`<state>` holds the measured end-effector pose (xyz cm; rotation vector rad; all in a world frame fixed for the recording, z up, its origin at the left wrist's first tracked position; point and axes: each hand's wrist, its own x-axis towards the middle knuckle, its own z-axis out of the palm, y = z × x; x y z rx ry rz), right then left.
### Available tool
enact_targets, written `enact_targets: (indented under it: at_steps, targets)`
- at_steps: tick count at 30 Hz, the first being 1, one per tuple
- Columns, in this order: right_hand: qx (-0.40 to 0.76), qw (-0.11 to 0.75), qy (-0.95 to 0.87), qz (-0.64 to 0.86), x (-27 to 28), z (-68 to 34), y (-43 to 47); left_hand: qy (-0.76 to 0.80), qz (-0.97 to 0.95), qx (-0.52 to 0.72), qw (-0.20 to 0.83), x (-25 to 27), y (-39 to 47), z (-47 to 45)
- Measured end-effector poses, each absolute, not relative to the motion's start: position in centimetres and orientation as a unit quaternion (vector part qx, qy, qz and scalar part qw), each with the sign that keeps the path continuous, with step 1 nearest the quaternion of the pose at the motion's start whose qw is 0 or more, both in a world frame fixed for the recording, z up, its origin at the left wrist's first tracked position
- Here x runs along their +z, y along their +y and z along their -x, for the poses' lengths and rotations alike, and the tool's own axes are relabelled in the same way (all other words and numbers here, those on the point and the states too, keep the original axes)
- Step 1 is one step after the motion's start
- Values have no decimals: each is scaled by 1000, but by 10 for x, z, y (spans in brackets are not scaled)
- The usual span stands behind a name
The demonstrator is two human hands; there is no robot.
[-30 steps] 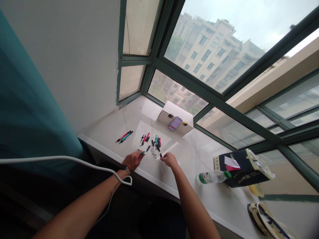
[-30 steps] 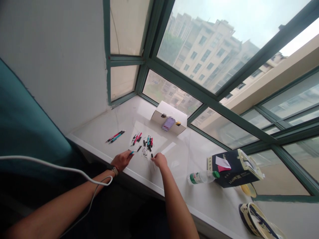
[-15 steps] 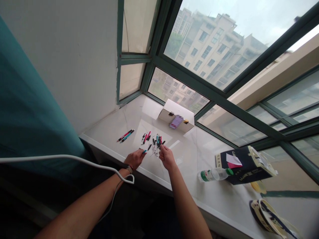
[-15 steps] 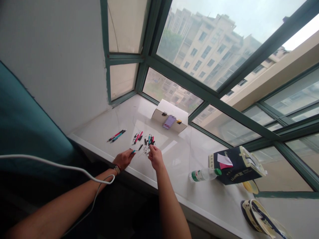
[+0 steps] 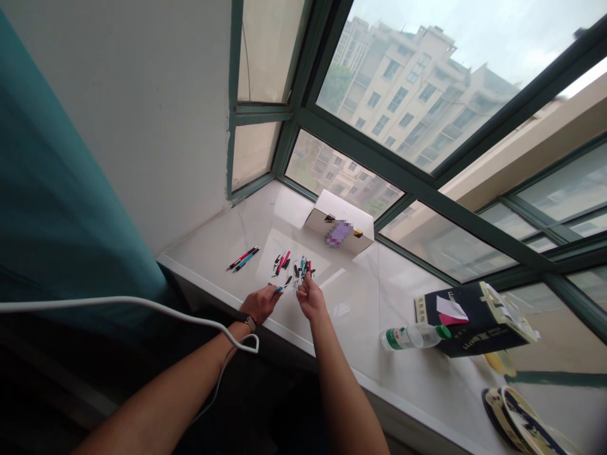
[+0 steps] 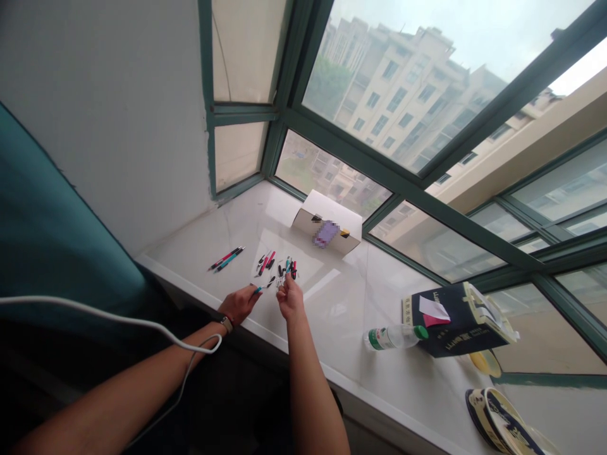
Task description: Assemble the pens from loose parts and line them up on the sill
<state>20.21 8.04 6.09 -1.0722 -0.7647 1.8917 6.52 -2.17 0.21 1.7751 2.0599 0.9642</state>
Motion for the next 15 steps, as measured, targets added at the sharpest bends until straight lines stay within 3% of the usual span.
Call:
enact_targets:
  at_steps: [7,15]
  targets:
    - [684,419,-382,459,62,-195,69,714,-612,314,130,4,-21,-66]
    - [552,341,-598,471,54,-188,45,711,-612,318,134,7,-23,-65]
